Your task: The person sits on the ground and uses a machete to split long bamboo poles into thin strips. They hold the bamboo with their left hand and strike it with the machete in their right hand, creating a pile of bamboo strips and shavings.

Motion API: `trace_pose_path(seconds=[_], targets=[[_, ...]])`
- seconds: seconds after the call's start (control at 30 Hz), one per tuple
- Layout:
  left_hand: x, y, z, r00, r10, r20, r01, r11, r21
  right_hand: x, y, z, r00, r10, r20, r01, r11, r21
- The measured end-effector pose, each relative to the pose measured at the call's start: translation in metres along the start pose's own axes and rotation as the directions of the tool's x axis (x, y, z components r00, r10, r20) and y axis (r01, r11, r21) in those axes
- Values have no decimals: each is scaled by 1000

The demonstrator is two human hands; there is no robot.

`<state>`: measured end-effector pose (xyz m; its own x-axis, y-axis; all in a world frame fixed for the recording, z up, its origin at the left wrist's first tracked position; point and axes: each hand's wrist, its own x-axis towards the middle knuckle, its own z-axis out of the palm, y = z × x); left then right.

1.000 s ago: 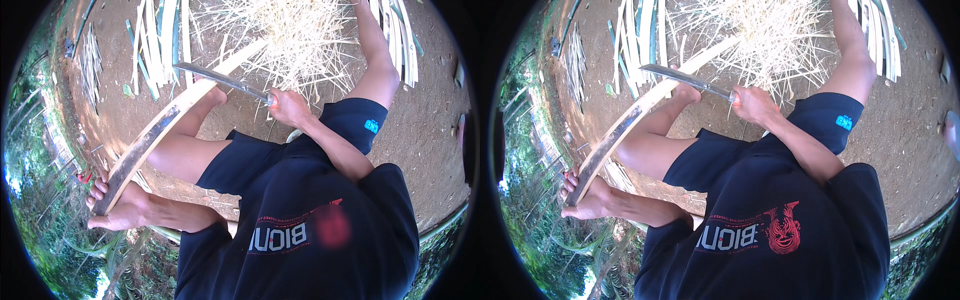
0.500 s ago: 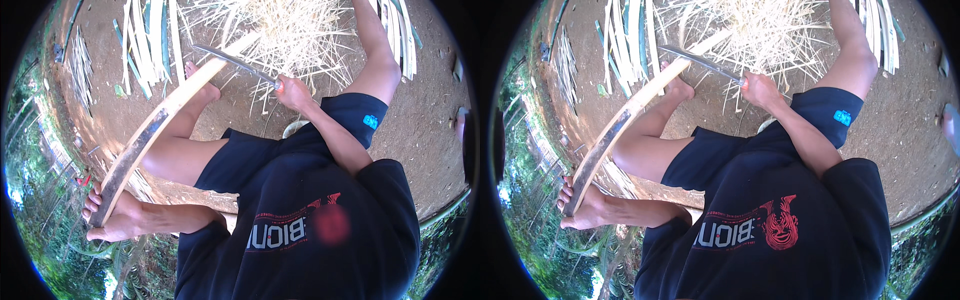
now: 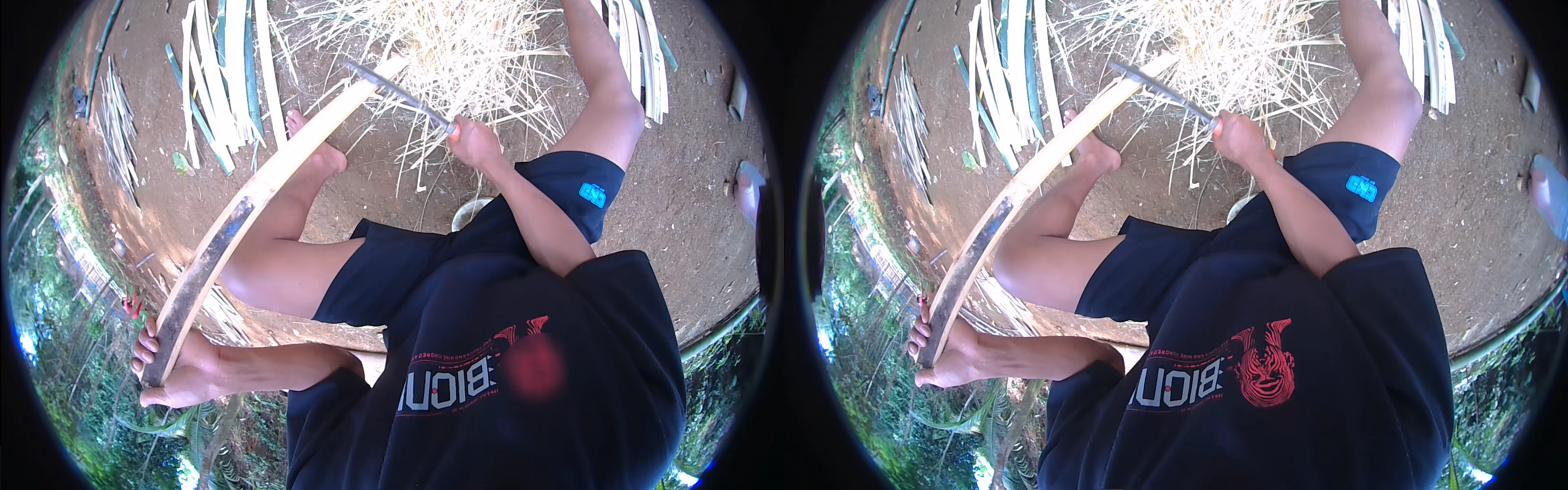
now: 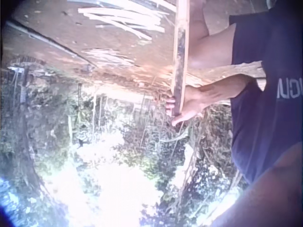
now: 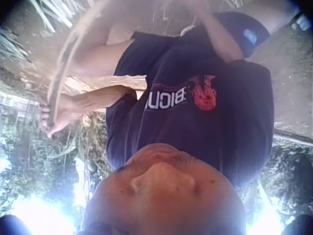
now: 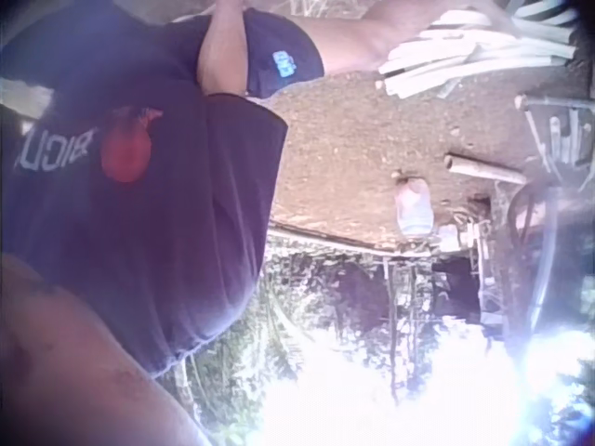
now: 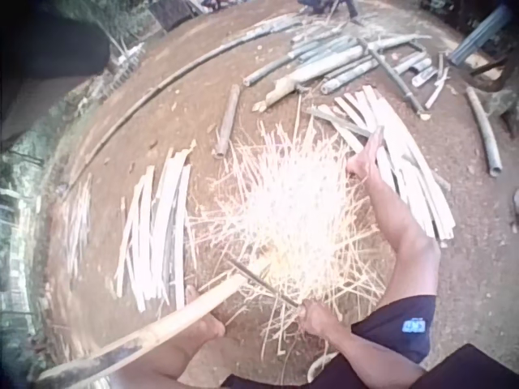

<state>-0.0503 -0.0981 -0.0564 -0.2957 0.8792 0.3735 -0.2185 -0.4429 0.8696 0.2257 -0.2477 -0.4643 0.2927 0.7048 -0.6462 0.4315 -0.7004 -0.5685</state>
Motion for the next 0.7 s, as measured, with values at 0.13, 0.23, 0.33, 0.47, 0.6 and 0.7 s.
trace_pose_path(seconds=[0.13,0.23,0.33,0.47,0.6,0.7], targets=[[10,0,-7,999,-23,30,25,999,-38,24,7,0,996,94,-4,-94,996,-3],[20,-4,-9,999,-37,16,37,998,-47,21,10,-3,994,86,59,-84,995,-48],[20,-5,-23,999,-38,29,40,996,-76,34,41,11,970,244,-1,-244,969,26],[31,-13,-29,1000,-21,-18,20,999,-46,33,49,24,987,157,-42,-157,988,12],[48,-18,-47,998,-50,32,52,997,-61,29,39,16,971,232,49,-236,969,78],[48,-24,-37,997,-32,76,41,990,-132,2,-8,-1,989,126,72,-138,969,203]])
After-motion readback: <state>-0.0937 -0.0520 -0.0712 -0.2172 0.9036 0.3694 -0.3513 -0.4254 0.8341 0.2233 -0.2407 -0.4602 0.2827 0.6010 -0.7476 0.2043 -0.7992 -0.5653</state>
